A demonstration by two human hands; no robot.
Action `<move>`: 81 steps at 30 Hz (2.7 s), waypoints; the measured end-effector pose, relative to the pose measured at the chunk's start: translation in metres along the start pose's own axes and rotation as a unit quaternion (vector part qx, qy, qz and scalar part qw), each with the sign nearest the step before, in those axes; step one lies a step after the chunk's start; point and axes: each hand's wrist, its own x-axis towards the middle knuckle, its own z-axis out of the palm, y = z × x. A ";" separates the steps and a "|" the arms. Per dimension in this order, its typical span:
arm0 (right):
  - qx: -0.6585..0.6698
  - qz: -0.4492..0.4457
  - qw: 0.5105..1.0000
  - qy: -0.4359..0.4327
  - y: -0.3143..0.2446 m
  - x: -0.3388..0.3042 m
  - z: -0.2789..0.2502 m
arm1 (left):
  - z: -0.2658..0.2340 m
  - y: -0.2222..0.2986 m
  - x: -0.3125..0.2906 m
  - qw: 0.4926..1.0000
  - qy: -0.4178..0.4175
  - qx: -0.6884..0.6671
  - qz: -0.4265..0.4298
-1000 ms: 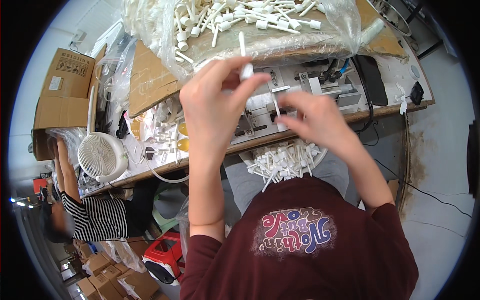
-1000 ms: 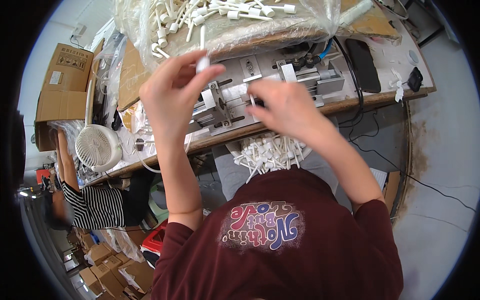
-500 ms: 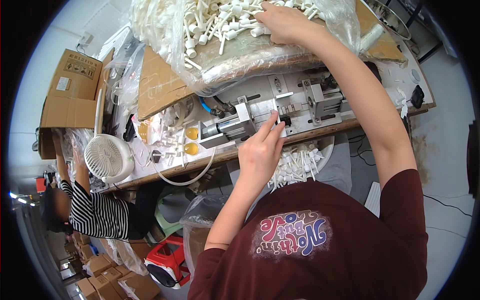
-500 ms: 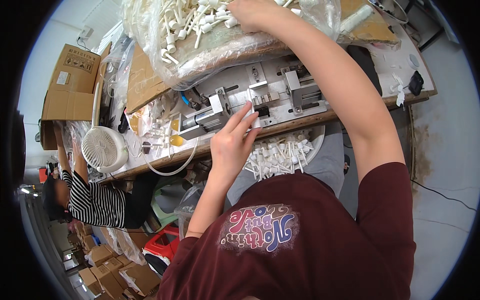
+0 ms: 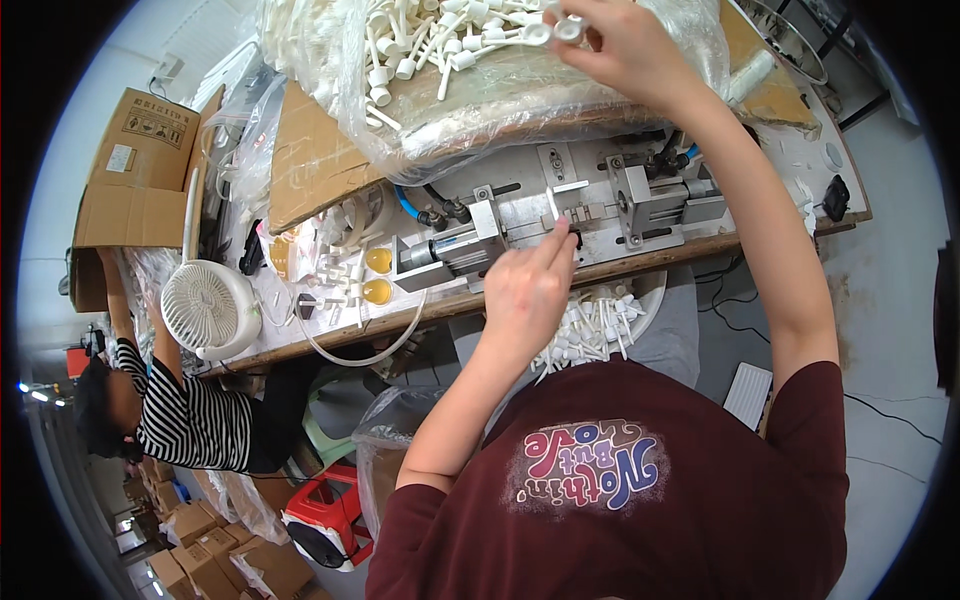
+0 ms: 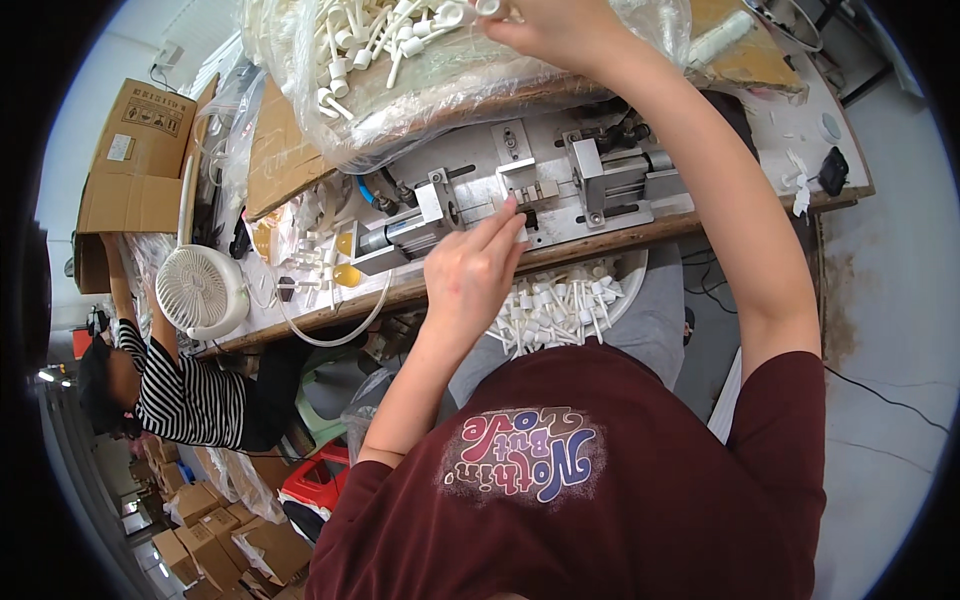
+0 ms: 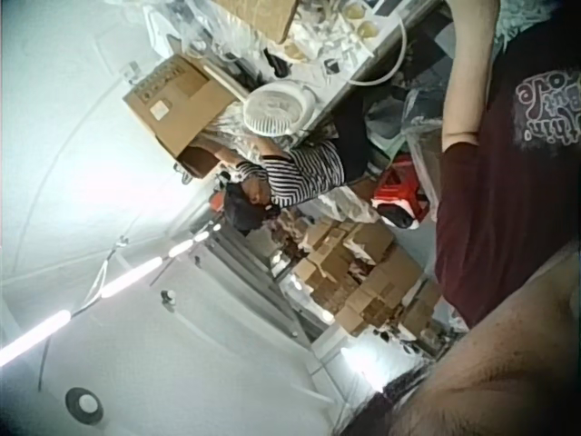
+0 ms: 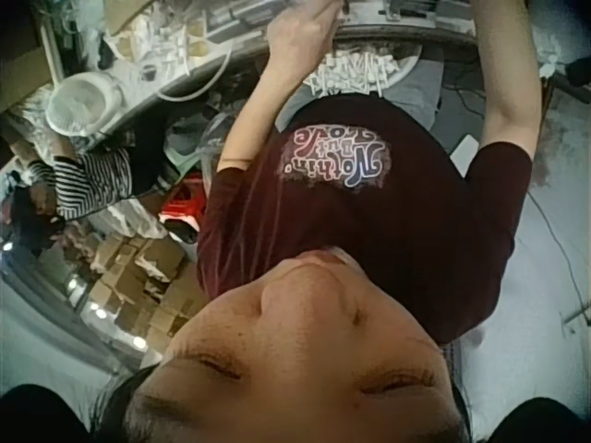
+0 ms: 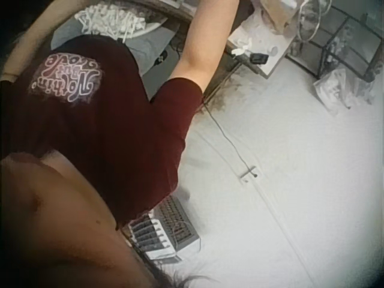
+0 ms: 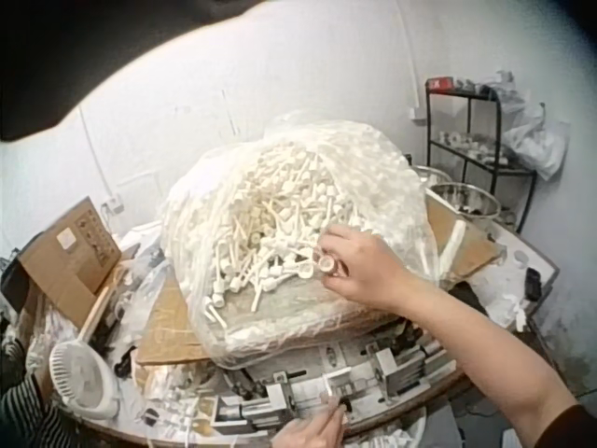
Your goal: Assembling small white plastic components using a pneumatic assembly machine in a workshop.
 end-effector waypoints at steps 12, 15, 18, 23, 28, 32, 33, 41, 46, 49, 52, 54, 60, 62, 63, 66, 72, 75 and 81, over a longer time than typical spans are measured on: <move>0.051 0.031 0.996 0.065 -0.030 -0.052 -0.009 | 0.013 0.015 -0.018 0.998 -0.003 0.059 -0.007; 0.052 0.026 0.995 0.080 -0.040 -0.065 -0.009 | 0.014 0.013 -0.013 0.997 -0.020 0.074 0.000; 0.007 -0.021 0.994 0.108 -0.051 -0.071 -0.012 | 0.015 0.007 -0.009 0.999 -0.017 0.033 -0.013; -0.047 -0.085 0.989 0.109 -0.065 -0.089 -0.011 | 0.014 0.009 -0.009 0.999 -0.025 0.026 -0.031; -0.074 -0.131 0.986 0.065 -0.082 -0.111 -0.008 | 0.000 0.010 -0.006 0.988 -0.009 -0.115 -0.101; -0.071 -0.139 0.988 0.022 -0.098 -0.129 -0.004 | -0.024 0.026 0.000 0.893 0.080 -0.385 -0.218; -0.059 -0.137 0.989 0.012 -0.101 -0.136 0.001 | -0.026 0.023 -0.003 0.900 0.082 -0.382 -0.191; 0.050 0.071 0.985 0.151 -0.103 -0.142 0.001 | -0.017 0.016 -0.013 0.967 0.056 -0.211 -0.134; 0.200 0.246 0.936 0.153 -0.104 -0.150 -0.016 | 0.010 0.009 -0.022 0.997 0.010 -0.047 -0.052; 0.350 0.346 0.857 0.154 -0.111 -0.153 -0.020 | 0.011 0.003 -0.013 0.999 0.002 -0.023 -0.042; 0.471 0.468 0.744 0.074 -0.113 -0.156 -0.032 | 0.008 0.004 -0.008 0.999 -0.015 -0.004 -0.036; 0.494 0.493 0.715 0.032 -0.110 -0.160 -0.033 | 0.007 0.004 -0.008 0.999 -0.021 0.001 -0.037; 0.566 0.517 0.642 0.013 -0.108 -0.164 -0.032 | 0.008 0.004 -0.012 0.998 -0.020 -0.020 -0.051; 0.593 0.517 0.617 0.009 -0.108 -0.165 -0.032 | 0.001 0.009 -0.010 0.998 -0.023 -0.037 -0.054; 0.608 0.517 0.603 0.006 -0.108 -0.165 -0.031 | -0.003 0.014 -0.009 0.988 -0.022 -0.132 -0.083; 0.640 0.513 0.572 -0.015 -0.111 -0.167 -0.026 | -0.015 0.026 -0.008 0.914 -0.024 -0.377 -0.145; 0.668 0.513 0.538 -0.037 -0.115 -0.159 -0.025 | -0.023 0.029 -0.007 0.840 -0.033 -0.511 -0.181; 0.682 0.523 0.510 -0.034 -0.116 -0.160 -0.024 | -0.032 0.027 -0.008 0.852 -0.052 -0.492 -0.170; 0.654 0.534 0.535 0.025 -0.102 -0.173 -0.025 | -0.039 0.022 -0.019 0.841 -0.050 -0.519 -0.148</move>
